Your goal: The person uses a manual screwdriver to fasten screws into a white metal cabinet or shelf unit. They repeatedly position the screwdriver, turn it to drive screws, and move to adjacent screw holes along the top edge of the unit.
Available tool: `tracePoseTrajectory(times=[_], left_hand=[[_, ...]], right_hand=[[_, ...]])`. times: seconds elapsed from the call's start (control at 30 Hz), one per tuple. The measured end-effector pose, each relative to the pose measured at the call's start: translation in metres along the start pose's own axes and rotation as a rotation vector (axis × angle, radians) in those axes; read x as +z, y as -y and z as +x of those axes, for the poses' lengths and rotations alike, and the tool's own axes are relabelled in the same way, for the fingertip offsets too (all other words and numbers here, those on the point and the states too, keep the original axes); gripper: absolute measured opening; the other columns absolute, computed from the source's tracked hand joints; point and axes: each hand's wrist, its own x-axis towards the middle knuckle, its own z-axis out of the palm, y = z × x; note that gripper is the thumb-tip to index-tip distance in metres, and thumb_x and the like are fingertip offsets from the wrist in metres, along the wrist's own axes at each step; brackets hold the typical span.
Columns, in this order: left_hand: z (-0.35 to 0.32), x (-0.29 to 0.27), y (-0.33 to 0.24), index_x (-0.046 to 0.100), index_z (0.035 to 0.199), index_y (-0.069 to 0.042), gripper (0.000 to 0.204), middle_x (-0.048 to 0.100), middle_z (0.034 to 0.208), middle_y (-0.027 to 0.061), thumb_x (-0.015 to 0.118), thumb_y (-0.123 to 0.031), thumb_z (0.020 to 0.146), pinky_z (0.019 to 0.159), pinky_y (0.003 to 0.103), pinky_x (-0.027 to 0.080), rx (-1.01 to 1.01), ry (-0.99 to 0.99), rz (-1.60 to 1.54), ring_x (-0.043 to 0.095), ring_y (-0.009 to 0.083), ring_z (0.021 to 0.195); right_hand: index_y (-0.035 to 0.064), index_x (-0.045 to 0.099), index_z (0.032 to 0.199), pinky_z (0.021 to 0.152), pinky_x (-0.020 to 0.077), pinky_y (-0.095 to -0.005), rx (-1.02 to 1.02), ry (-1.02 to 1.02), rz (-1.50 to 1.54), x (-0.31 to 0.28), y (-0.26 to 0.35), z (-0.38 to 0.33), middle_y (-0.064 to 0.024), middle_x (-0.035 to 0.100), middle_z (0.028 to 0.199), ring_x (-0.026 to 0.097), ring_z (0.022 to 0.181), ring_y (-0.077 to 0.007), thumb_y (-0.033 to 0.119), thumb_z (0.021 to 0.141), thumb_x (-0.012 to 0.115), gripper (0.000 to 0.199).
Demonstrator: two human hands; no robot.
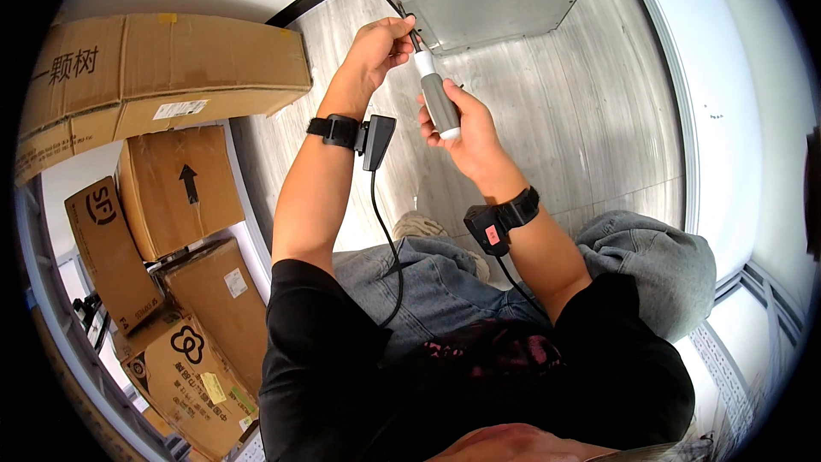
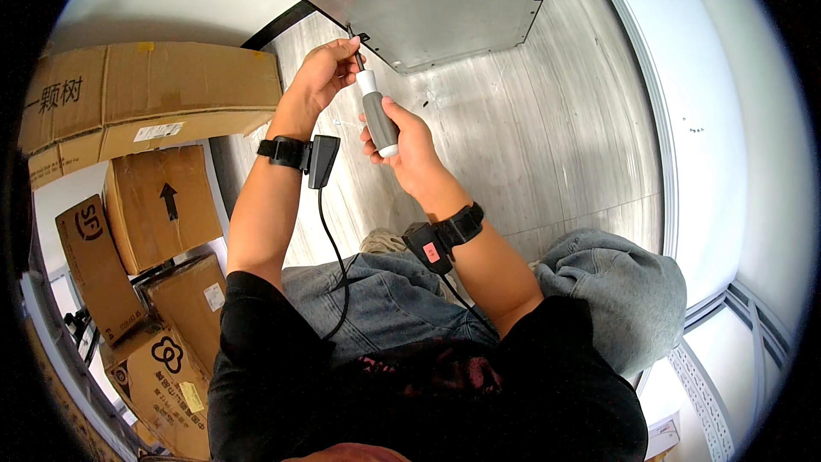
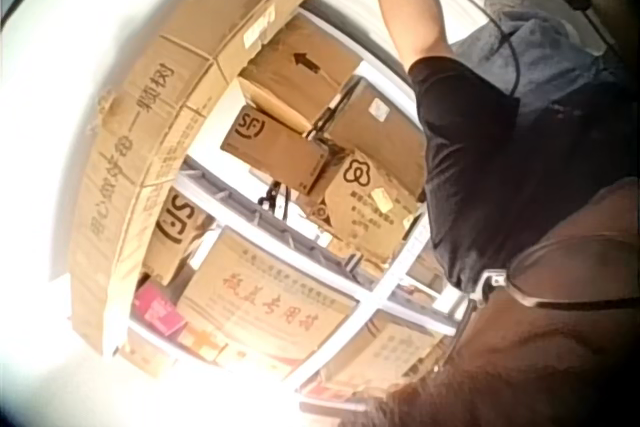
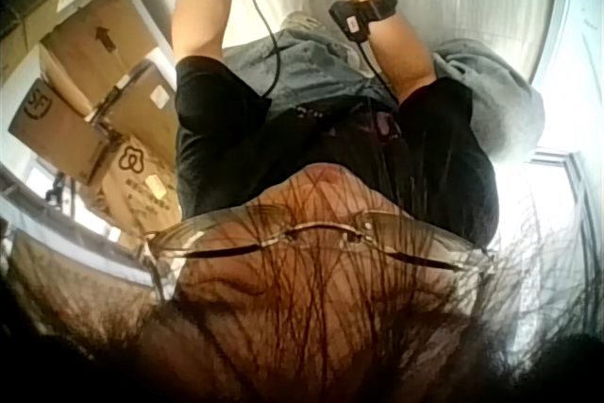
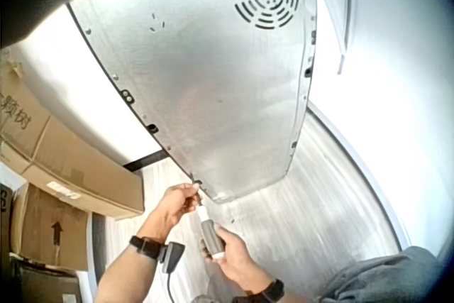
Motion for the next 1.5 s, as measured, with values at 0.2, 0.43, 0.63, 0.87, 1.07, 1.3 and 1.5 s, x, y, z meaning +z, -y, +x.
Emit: tracePoseTrajectory(times=[0.2, 0.43, 0.63, 0.87, 1.07, 1.3, 1.5], left_hand=[[0.0, 0.0, 0.001, 0.06, 0.097, -0.007, 0.015, 0.052, 0.066, -0.0023, 0.057, -0.02, 0.09, 0.059, 0.022, 0.038, 0.067, 0.083, -0.04, 0.044, 0.0076, 0.058], [-0.002, 0.007, -0.002, 0.06, 0.107, -0.01, 0.019, 0.046, 0.063, -0.0056, 0.059, -0.015, 0.089, 0.057, 0.02, 0.035, 0.081, 0.031, -0.079, 0.04, 0.0061, 0.056], [0.0, 0.007, -0.001, 0.059, 0.11, -0.012, 0.023, 0.046, 0.063, -0.0068, 0.061, -0.013, 0.087, 0.057, 0.02, 0.035, 0.097, 0.027, -0.082, 0.04, 0.0056, 0.055], [0.001, 0.007, -0.002, 0.057, 0.113, -0.01, 0.028, 0.047, 0.066, -0.0069, 0.06, -0.01, 0.086, 0.058, 0.02, 0.034, 0.106, 0.038, -0.079, 0.04, 0.0053, 0.057], [-0.003, 0.01, -0.007, 0.056, 0.114, -0.008, 0.029, 0.048, 0.067, -0.0063, 0.059, -0.007, 0.085, 0.058, 0.02, 0.035, 0.114, 0.009, -0.044, 0.041, 0.0055, 0.057], [0.0, 0.011, -0.005, 0.056, 0.108, -0.007, 0.024, 0.051, 0.071, -0.0048, 0.06, -0.012, 0.085, 0.06, 0.021, 0.037, 0.142, 0.051, -0.034, 0.044, 0.0064, 0.059], [-0.007, 0.016, -0.003, 0.057, 0.111, -0.007, 0.024, 0.051, 0.074, -0.0051, 0.056, -0.016, 0.088, 0.063, 0.022, 0.041, 0.088, 0.051, -0.064, 0.047, 0.0054, 0.063]], right_hand=[[0.0033, 0.048, 0.1, 0.051, 0.0403, -0.0258, -0.101, -0.084, -0.159, 0.005, -0.004, 0.0, -0.0062, 0.056, 0.071, 0.05, 0.056, -0.012, 0.031, 0.089, 0.057, 0.031], [0.0052, 0.049, 0.094, 0.052, 0.0395, -0.0263, -0.087, -0.03, -0.09, 0.005, 0.001, -0.003, -0.0075, 0.058, 0.072, 0.05, 0.055, -0.0136, 0.032, 0.09, 0.053, 0.028], [0.0037, 0.056, 0.097, 0.052, 0.0392, -0.0258, -0.071, 0.022, -0.07, 0.002, -0.001, -0.001, -0.0063, 0.059, 0.07, 0.052, 0.056, -0.0136, 0.035, 0.092, 0.046, 0.033], [0.0008, 0.058, 0.101, 0.051, 0.0374, -0.0259, -0.062, 0.031, -0.059, 0.005, 0.001, -0.005, -0.0056, 0.057, 0.067, 0.05, 0.054, -0.0132, 0.037, 0.093, 0.042, 0.04], [0.0023, 0.059, 0.097, 0.048, 0.0347, -0.0263, -0.055, -0.013, -0.017, 0.007, 0.001, -0.008, -0.0069, 0.055, 0.062, 0.047, 0.05, -0.0133, 0.036, 0.092, 0.042, 0.038], [0.0011, 0.059, 0.096, 0.043, 0.0324, -0.0246, -0.101, 0.005, -0.088, -0.001, 0.009, -0.009, -0.0048, 0.053, 0.059, 0.045, 0.047, -0.0106, 0.035, 0.091, 0.043, 0.038], [0.001, 0.06, 0.092, 0.039, 0.0296, -0.0236, -0.108, -0.059, -0.219, 0.002, 0.022, -0.016, -0.0044, 0.052, 0.056, 0.042, 0.043, -0.0096, 0.035, 0.09, 0.044, 0.038]])
